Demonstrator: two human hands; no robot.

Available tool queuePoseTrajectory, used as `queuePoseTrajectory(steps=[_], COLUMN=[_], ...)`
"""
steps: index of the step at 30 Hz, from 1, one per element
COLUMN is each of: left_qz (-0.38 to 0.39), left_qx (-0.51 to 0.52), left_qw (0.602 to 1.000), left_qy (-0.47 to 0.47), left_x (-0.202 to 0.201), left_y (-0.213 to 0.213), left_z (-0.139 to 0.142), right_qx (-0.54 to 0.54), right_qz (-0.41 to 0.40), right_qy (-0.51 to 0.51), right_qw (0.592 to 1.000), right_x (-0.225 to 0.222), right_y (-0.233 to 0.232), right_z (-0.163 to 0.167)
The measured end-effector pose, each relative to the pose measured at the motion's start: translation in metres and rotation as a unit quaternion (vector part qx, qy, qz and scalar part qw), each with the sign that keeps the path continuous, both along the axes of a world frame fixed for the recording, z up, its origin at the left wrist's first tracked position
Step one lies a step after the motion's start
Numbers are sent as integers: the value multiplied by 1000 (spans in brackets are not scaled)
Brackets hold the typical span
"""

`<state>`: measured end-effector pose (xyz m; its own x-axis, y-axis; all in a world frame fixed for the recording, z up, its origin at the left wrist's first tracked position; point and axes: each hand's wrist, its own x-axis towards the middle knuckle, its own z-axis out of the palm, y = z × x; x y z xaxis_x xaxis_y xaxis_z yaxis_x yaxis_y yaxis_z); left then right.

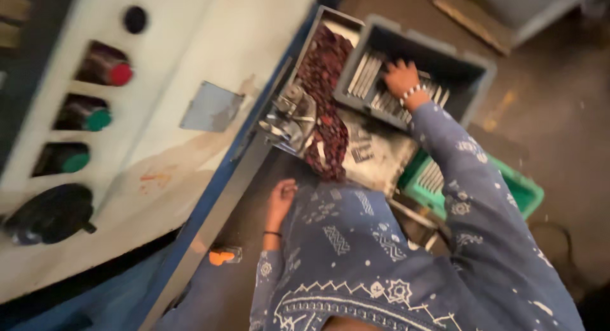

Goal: The person picks metal rods from a green crate and a cardboard box, loads a rod into a machine, presses control panel buttons, and turns a large machine handle while the machine runs. They then handle and check small machined metal parts, place finished pins into the crate, and continue operating the machine handle.

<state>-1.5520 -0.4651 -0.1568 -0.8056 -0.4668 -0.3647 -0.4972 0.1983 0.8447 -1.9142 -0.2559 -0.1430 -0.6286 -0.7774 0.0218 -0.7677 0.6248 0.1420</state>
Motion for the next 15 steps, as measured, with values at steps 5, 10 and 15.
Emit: queuePoseTrajectory(steps=[5,10,15], left_qz=[51,78,46], left_qx=[34,-16,9], left_qw=[998,997,998], left_qy=[9,-19,-35], left_x=[0,5,9], left_y=[1,-3,-14], left_z=[-1,-13,-38], right_qx=[64,181,103], right_qz=[73,44,16], right_qy=[-4,-56,-149], right_qw=[995,981,983], right_x=[-13,-24,-26], right_y=[-14,-12,8], right_z=[2,3,3])
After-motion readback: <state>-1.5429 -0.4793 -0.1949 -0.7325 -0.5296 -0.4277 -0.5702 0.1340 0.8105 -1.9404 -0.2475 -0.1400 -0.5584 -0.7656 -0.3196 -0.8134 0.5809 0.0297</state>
